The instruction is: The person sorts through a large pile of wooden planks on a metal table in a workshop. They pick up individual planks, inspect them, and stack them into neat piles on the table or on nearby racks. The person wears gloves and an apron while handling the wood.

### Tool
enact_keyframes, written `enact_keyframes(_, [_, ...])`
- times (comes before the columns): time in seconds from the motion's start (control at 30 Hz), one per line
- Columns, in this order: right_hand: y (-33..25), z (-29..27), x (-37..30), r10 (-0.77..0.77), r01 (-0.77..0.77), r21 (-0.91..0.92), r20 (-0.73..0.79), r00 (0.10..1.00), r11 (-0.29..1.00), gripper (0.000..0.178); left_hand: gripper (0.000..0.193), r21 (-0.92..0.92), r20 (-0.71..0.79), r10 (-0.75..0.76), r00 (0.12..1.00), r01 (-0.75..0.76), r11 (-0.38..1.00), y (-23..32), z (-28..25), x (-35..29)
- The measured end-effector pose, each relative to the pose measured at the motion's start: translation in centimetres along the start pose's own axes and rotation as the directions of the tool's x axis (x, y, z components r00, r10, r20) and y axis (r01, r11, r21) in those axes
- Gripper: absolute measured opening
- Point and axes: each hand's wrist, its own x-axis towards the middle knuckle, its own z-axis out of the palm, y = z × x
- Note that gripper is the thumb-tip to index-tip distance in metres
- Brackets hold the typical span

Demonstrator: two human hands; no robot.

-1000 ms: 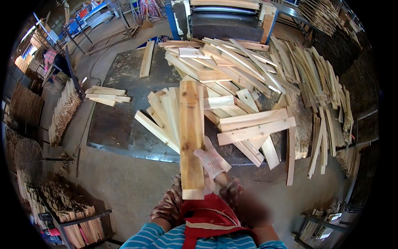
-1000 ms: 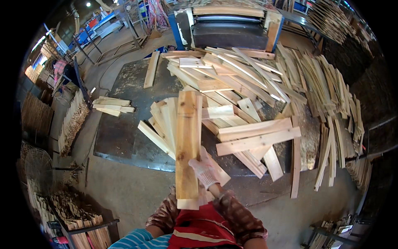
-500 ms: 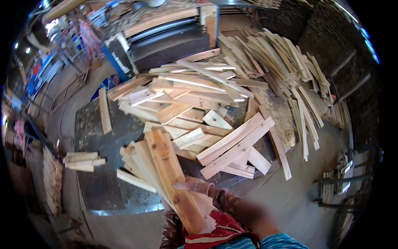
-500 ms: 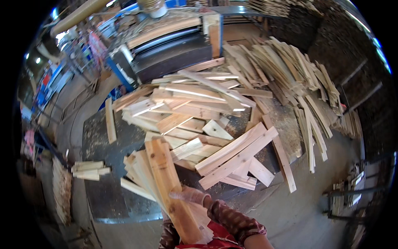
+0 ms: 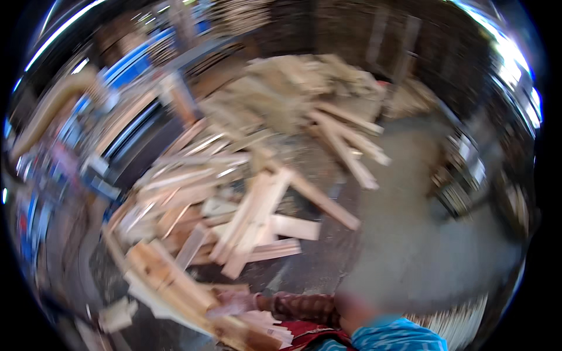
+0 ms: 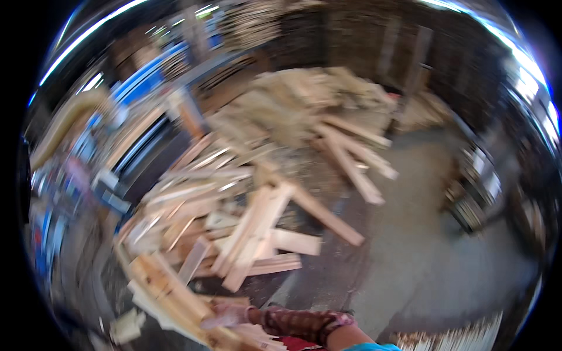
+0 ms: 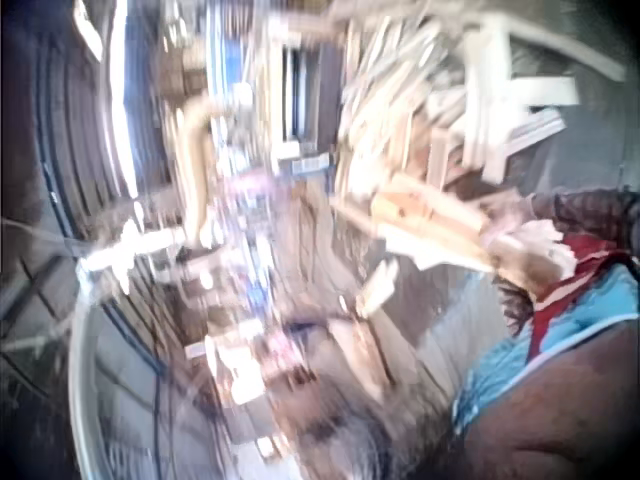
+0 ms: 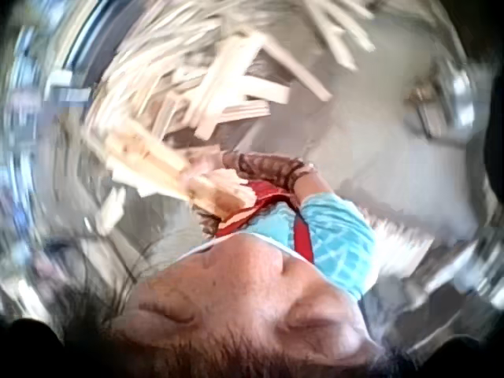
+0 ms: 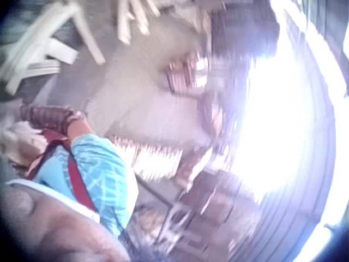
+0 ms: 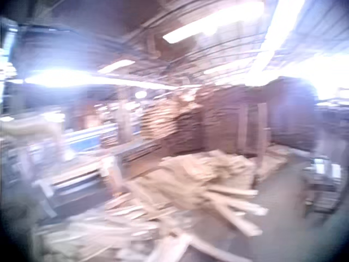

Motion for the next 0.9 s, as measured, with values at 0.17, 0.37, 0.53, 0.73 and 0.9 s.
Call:
enact_keyframes(0.17, [1.8,-0.2,-8.5,-0.385,0.303,-0.243,-0.483,0.786,0.922,0.085,0.052,0.313,0.287,-0.147,0.947,0.052,0.948,-5.6,16.2,-1.9])
enact_keyframes(0.37, [3.1,-1.9,-24.1,-0.449,0.155,-0.422,-0.818,0.360,0.893,0.081,0.051,0.634,0.503,-0.404,0.764,-0.009,0.774,-16.4,33.6,-10.3])
enact_keyframes(0.53, [3.4,-1.0,-39.9,-0.287,-0.034,-0.287,-0.958,0.007,0.957,0.090,0.051,0.771,0.562,-0.581,0.589,-0.121,0.625,-25.0,44.3,-17.2])
enact_keyframes(0.73, [5.7,0.1,-54.7,-0.196,-0.029,-0.205,-0.870,-0.453,0.978,0.094,0.050,0.846,0.533,-0.728,0.432,-0.235,0.479,-35.3,54.7,-22.1])
enact_keyframes(0.9, [10.5,-3.1,-64.7,-0.613,-0.573,-0.220,-0.349,-0.709,0.789,0.077,0.050,0.842,0.494,-0.828,0.267,-0.383,0.379,-44.1,64.2,-27.5])
